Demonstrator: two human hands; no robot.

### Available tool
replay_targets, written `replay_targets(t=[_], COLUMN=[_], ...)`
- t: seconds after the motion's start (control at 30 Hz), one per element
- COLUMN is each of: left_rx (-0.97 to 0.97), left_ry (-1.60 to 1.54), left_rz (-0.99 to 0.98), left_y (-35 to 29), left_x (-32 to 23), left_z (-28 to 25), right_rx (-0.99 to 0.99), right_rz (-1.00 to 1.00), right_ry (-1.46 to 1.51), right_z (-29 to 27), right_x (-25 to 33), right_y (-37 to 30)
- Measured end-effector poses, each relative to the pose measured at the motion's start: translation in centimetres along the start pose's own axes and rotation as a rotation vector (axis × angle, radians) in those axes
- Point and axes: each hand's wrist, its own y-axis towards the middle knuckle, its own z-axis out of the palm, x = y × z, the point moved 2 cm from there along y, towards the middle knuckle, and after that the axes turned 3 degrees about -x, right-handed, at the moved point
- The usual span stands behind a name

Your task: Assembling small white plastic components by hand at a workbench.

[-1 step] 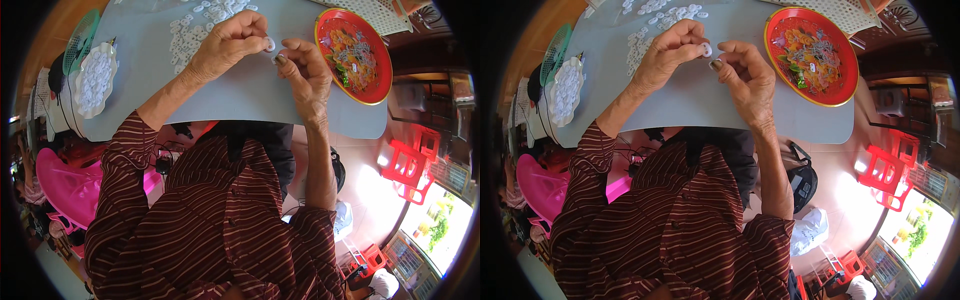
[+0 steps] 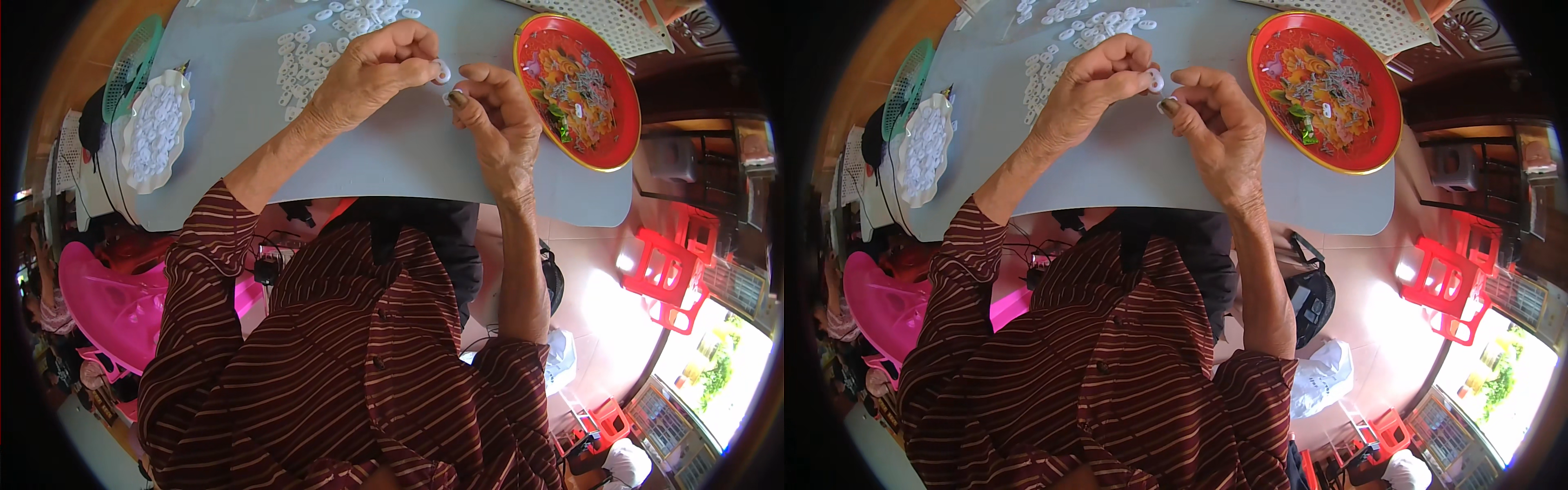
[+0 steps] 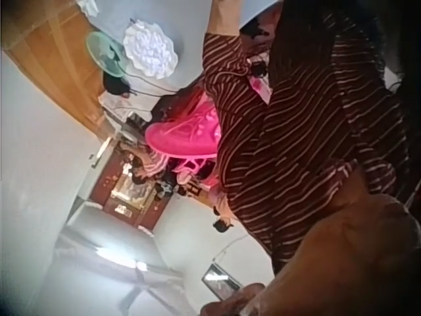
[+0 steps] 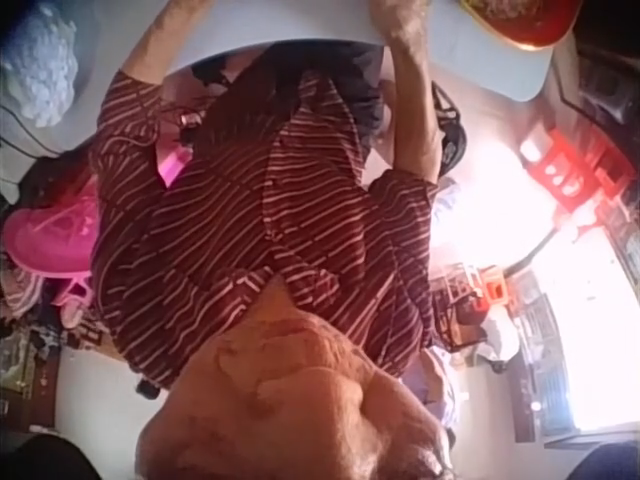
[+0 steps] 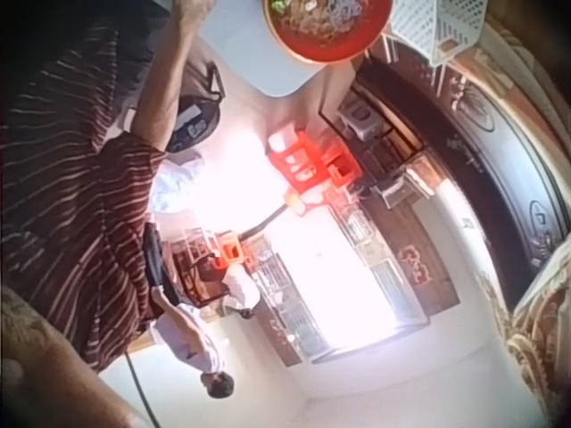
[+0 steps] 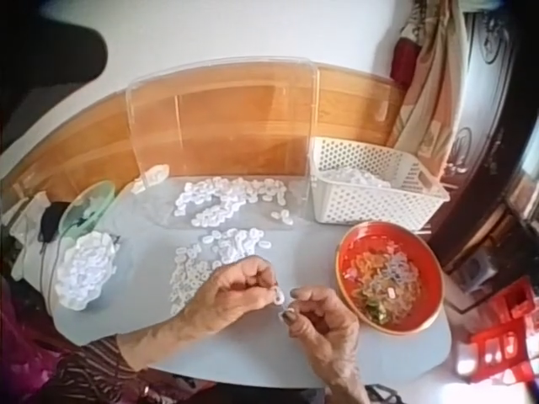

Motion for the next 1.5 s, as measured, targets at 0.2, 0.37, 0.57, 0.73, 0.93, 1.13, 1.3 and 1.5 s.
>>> replay_targets(t=[0.2, 0.37, 0.57, 0.73, 0.93, 1.13, 1.3, 1.5], left_rx=[0.01, 0.02, -0.052, -0.081, -0.086, -0.067, -0.011, -0.108], left_ry=[-0.086, -0.083, -0.019, 0.073, 0.027, -0.047, -0.036, -0.109], left_rz=[0.013, -0.005, 0.031, 0.085, -0.076, -0.063, -0.06, -0.019], left_y=[0.5, 0.5, 0.4, 0.4, -0.1, -0.7, -0.3, -0.1], left_x=[0.3, 0.1, -0.1, 0.3, -0.1, 0.4, 1.1, 1.3], left_z=[-0.1, 0.0, 0.7, 0.5, 1.3, 2.8, 2.2, 1.9], right_rx=[-0.023, -0.027, -0.036, -0.029, -0.084, -0.097, -0.197, -0.084], right_rz=[0.001, -0.009, -0.016, -0.01, 0.023, 0.04, -0.011, -0.028], right_ry=[0.032, 0.033, 0.021, 0.033, 0.219, 0.257, 0.295, 0.13], right_z=[-0.2, -0.2, -0.1, -0.3, -0.7, -0.6, -1.0, -0.5], right_x=[0.0, -0.1, 0.1, -0.2, -0.3, -0.4, -0.6, -0.5], right_y=[0.0, 0.0, 0.0, 0.1, 0.3, 0.3, 0.4, 0.2])
